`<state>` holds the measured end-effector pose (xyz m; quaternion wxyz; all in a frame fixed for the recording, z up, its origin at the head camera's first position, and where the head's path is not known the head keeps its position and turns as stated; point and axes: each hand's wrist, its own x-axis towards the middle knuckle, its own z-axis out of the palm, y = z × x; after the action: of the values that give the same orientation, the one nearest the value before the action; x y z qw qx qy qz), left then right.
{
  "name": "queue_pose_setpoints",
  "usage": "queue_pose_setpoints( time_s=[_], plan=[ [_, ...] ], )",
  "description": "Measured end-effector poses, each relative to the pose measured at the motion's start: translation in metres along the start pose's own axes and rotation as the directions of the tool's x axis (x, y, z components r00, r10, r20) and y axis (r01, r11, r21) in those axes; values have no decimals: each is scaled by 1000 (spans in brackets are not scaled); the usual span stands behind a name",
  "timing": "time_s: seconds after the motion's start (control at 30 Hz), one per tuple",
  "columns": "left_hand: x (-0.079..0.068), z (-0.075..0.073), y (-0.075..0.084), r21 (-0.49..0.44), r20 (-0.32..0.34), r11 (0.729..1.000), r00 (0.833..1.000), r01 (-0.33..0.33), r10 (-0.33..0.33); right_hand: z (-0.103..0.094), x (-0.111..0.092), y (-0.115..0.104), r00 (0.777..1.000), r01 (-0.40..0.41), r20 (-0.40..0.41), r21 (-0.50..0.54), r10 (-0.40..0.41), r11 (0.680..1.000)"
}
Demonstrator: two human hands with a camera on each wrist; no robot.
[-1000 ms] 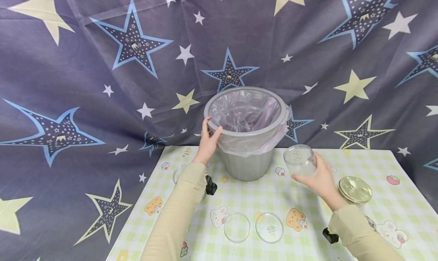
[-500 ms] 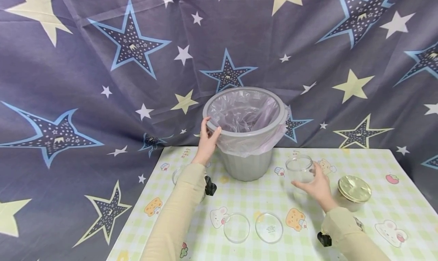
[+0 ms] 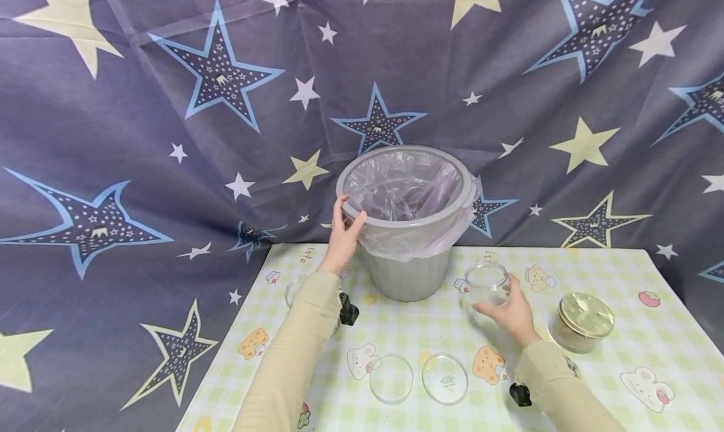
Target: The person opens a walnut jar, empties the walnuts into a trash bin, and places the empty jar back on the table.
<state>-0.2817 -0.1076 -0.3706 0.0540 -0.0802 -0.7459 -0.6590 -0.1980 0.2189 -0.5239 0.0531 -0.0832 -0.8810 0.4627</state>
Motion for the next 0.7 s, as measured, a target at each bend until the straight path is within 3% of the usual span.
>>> queue_pose_setpoints(
  time_s=[0.2,0.43,0.7],
  plan=[
    [-4,1,1,-1,-2,999,999,-36,36,10,1,3,1000,-2,25,8,1,1000],
    [-2,0,4,14,12,1000,1000,15,-15,16,0,1,999,30,33,18,-31,999],
    [-15,-1,30,-14,38,999,999,35,-34,17,0,2,998,8,58,7,-9,1000]
  ],
)
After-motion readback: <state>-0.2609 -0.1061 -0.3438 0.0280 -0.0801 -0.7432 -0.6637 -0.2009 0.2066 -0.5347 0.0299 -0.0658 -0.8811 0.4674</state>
